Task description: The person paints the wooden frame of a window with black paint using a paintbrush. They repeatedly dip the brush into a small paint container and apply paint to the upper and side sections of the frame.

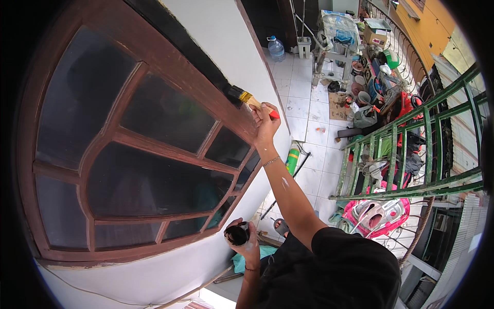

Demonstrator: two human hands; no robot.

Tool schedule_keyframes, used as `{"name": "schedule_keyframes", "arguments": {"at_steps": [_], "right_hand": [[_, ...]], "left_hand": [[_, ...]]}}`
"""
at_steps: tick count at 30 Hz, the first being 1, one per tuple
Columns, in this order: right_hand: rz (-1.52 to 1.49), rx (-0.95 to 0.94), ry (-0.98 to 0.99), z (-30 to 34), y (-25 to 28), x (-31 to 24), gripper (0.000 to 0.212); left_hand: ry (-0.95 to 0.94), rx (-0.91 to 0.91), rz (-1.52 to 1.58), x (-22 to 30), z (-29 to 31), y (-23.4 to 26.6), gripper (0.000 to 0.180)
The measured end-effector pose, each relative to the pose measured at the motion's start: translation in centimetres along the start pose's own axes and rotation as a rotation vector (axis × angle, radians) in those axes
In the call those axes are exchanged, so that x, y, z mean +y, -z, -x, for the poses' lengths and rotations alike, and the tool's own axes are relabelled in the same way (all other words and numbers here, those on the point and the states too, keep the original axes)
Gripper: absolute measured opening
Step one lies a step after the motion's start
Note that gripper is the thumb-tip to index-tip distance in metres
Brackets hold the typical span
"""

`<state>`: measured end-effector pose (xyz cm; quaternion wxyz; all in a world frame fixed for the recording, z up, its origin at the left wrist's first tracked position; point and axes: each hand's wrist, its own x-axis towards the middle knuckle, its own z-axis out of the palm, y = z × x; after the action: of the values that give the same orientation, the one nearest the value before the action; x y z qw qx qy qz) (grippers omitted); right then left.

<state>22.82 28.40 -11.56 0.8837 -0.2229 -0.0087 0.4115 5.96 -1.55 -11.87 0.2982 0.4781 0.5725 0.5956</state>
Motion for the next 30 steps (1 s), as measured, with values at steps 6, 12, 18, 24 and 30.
{"name": "schedule_keyframes", "arguments": {"at_steps": [6,12,18,24,30], "right_hand": [[0.059,0.045,-0.030,-1.8,1.5,1.8,0.015],[0.029,0.108,-0.132,-0.2,10.6,-0.3,0.015],[0.182,0.209,-0.138,4.6,22.1,-7.3,0.020],[0.317,0.332,0.018,10.2,33.6,-16.9,0.021],[0.426,0.403,0.199,14.5,39.2,-26.0,0.027]], "left_hand": [[0.041,-0.119,0.004,0.6,-0.2,-1.0,0.040],[-0.006,-0.209,-0.021,-0.1,-0.3,-1.8,0.041],[-0.052,-0.326,-0.037,-0.8,-0.3,-4.2,0.040],[0.083,-0.603,0.314,-2.2,-1.6,-8.5,0.061],[0.056,-0.861,0.416,-3.3,-3.9,-14.6,0.068]]}}
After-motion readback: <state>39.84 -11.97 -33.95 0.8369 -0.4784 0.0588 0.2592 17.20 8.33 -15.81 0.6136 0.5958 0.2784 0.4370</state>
